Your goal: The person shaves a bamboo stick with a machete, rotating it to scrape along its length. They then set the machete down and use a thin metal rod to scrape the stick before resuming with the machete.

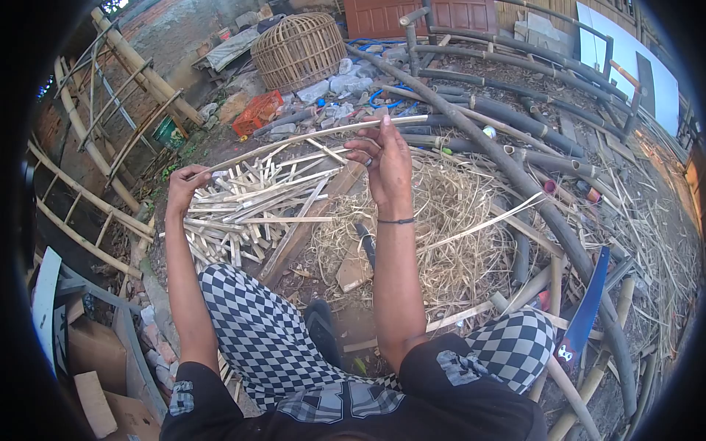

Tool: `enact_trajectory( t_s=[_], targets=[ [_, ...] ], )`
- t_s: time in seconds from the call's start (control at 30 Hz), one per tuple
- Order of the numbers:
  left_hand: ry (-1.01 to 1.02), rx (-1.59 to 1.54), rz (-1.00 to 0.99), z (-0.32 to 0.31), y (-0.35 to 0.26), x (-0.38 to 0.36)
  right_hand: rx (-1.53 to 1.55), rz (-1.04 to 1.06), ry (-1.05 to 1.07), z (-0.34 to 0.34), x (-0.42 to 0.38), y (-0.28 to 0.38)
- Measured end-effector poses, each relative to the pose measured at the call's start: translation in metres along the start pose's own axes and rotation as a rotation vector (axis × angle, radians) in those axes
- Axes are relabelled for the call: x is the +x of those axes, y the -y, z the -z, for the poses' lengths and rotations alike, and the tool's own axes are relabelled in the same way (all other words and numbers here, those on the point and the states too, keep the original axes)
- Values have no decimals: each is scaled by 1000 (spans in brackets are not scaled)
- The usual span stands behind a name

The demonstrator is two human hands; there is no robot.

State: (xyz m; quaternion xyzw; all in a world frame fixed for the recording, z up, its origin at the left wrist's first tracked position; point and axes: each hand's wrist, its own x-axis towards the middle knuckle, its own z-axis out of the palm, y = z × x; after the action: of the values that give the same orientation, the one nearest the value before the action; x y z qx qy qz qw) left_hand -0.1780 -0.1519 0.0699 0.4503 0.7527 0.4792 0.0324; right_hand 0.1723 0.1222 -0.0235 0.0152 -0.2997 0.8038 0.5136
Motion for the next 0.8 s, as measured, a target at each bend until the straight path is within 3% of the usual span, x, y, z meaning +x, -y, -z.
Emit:
enact_trajectory(
  t_s=[0.2,0.47,0.8],
  targets=[
    [96,-199,86,0,2,1,-65,28,9,0,-2,10],
    [79,22,46,-5,-8,-5,-79,30,-2,1,-5,8],
    [65,31,62,-2,-3,-7,-53,29,-18,3,-1,1]
  ],
)
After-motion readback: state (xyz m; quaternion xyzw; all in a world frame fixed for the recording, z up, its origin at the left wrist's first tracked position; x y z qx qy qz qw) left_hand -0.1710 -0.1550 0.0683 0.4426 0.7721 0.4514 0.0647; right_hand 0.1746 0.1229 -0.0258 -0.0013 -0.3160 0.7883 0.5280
